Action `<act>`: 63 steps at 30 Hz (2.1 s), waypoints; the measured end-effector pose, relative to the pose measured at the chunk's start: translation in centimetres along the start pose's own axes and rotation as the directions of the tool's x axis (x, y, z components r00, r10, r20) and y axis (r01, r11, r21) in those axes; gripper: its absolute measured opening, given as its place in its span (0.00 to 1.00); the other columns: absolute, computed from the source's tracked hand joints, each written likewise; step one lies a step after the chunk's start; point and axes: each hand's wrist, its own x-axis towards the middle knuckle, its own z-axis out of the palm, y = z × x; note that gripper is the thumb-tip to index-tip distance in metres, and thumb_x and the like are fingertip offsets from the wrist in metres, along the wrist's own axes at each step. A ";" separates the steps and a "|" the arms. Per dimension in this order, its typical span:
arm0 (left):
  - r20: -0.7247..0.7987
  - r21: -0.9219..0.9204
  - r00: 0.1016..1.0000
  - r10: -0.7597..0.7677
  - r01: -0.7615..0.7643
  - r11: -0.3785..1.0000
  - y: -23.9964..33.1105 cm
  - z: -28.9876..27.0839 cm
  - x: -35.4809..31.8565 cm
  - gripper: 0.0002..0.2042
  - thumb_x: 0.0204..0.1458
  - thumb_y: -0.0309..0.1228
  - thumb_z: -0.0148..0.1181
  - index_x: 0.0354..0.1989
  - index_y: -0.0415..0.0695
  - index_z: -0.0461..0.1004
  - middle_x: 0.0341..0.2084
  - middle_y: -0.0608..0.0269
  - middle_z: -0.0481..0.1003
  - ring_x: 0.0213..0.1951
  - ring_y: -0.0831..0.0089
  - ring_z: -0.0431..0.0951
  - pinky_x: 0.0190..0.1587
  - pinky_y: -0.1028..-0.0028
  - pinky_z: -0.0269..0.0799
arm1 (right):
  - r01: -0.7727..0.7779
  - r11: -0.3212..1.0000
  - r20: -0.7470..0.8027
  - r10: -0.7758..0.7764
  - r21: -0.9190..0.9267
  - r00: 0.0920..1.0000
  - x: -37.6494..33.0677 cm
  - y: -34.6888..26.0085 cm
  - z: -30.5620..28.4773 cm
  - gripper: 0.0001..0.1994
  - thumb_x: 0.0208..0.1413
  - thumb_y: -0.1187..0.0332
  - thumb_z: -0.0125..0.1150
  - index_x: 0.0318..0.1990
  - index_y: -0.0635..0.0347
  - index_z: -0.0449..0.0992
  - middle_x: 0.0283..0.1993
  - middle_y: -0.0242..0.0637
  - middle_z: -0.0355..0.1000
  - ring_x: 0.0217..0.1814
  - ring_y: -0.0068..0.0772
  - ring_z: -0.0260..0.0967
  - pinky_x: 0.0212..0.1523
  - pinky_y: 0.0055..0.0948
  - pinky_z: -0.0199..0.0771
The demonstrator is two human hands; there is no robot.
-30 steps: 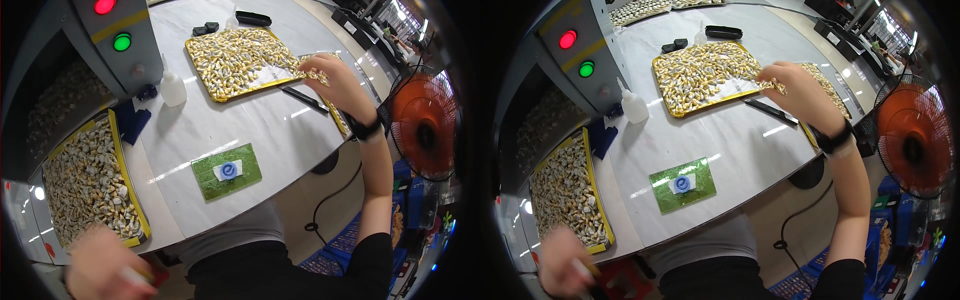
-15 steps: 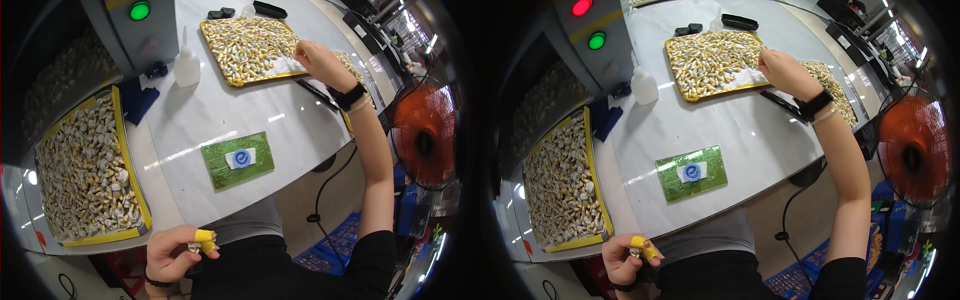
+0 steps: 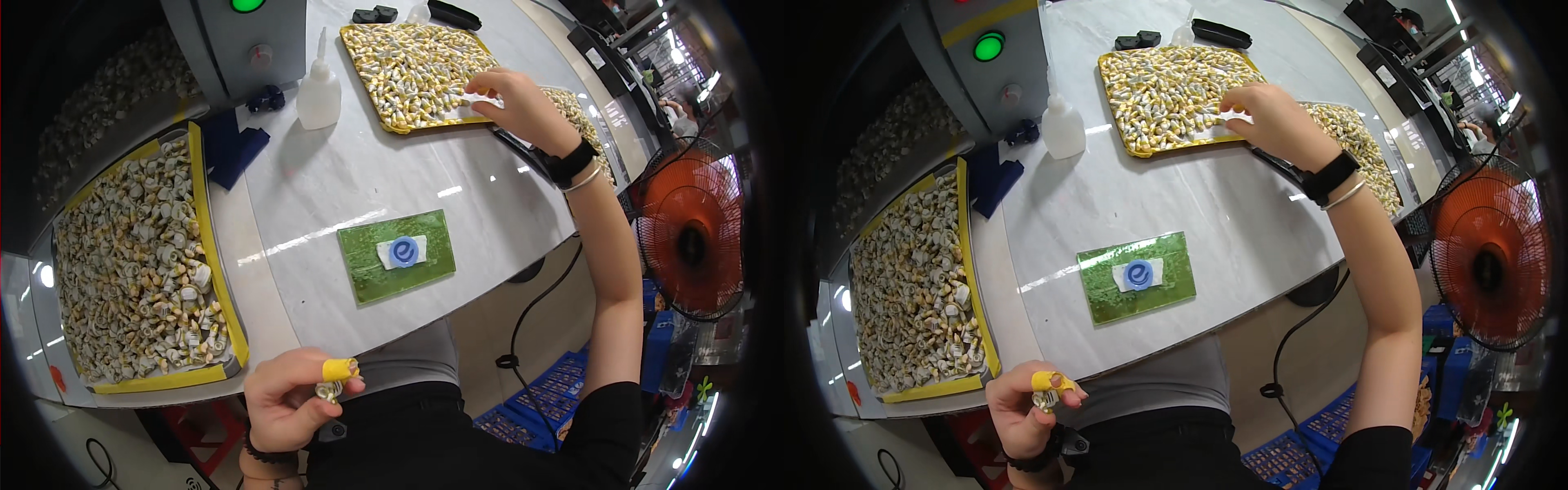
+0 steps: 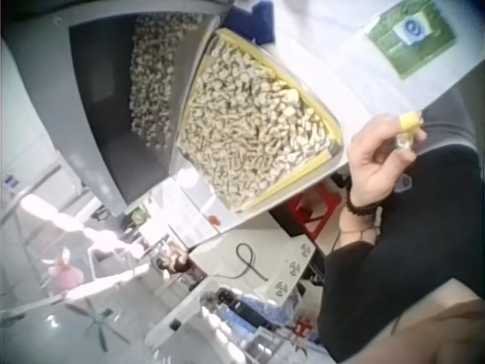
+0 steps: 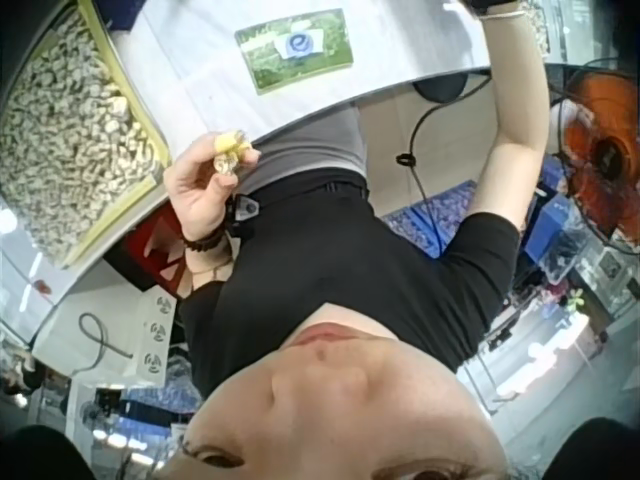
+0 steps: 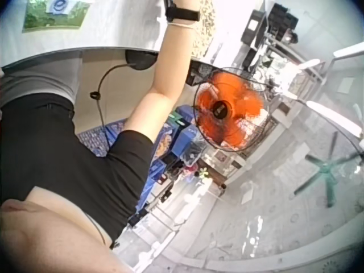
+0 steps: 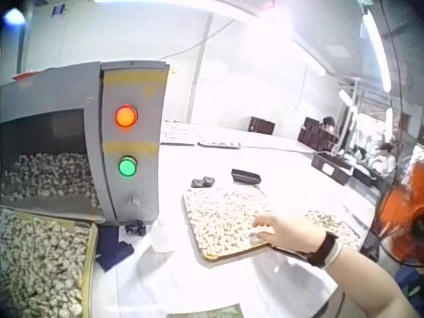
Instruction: The person repeatedly picks small white and yellow components from a tray, applies a small amount of blue paste from a green pad, and assembles the pieces into small decorative units. The assembled items are placed back onto the tray. The process is repetitive and performed by hand.
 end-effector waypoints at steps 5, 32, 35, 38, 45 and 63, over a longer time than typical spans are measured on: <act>-0.030 -0.035 0.999 -0.022 0.021 0.999 -0.1 0.1 -0.2 0.16 0.46 0.29 0.65 0.39 0.31 0.72 0.31 0.52 0.74 0.34 0.66 0.77 0.39 0.72 0.73 | 0.007 0.992 0.093 0.005 -0.129 0.996 1.3 0.4 1.2 0.07 0.49 0.74 0.56 0.35 0.66 0.73 0.31 0.44 0.72 0.33 0.39 0.69 0.36 0.33 0.69; -0.054 -0.157 0.995 -0.089 0.079 0.984 -0.3 -1.1 0.2 0.15 0.43 0.22 0.65 0.38 0.31 0.69 0.33 0.52 0.74 0.38 0.62 0.78 0.44 0.67 0.72 | 0.232 0.901 0.042 -0.265 0.367 0.963 -7.2 -14.4 0.2 0.08 0.40 0.78 0.64 0.30 0.62 0.74 0.22 0.35 0.70 0.20 0.32 0.67 0.22 0.28 0.67; -0.047 -0.153 0.994 -0.101 0.093 0.984 -0.3 -1.0 0.3 0.16 0.43 0.23 0.66 0.39 0.31 0.70 0.33 0.52 0.75 0.37 0.63 0.78 0.44 0.68 0.72 | 0.286 0.915 0.004 -0.299 0.284 0.954 -7.1 -14.4 0.5 0.08 0.41 0.78 0.64 0.31 0.62 0.74 0.23 0.35 0.68 0.24 0.36 0.67 0.25 0.29 0.68; -0.036 -0.174 0.996 -0.076 0.069 0.982 -0.5 -1.2 0.4 0.17 0.43 0.28 0.68 0.37 0.32 0.70 0.32 0.53 0.75 0.36 0.65 0.78 0.43 0.69 0.72 | 0.360 0.909 -0.009 -0.366 0.209 0.931 -6.5 -14.3 0.5 0.08 0.40 0.78 0.63 0.30 0.62 0.74 0.24 0.35 0.67 0.28 0.35 0.67 0.26 0.29 0.68; -0.098 -0.244 0.993 -0.062 0.037 0.969 -0.6 -0.8 0.5 0.19 0.43 0.37 0.69 0.34 0.36 0.69 0.30 0.55 0.75 0.34 0.70 0.78 0.41 0.70 0.73 | 0.417 0.901 0.067 -0.427 0.118 0.902 -6.1 -14.5 1.0 0.07 0.38 0.77 0.57 0.30 0.61 0.72 0.26 0.33 0.66 0.31 0.33 0.66 0.29 0.29 0.71; 0.289 -0.416 0.890 -0.353 0.449 0.791 -0.7 0.6 1.8 0.13 0.55 0.35 0.57 0.34 0.35 0.69 0.27 0.60 0.75 0.31 0.77 0.76 0.39 0.77 0.71 | 0.545 0.625 -0.335 -0.431 0.558 0.838 -6.2 -19.0 -0.1 0.10 0.36 0.76 0.63 0.31 0.68 0.76 0.27 0.38 0.70 0.25 0.33 0.68 0.25 0.25 0.70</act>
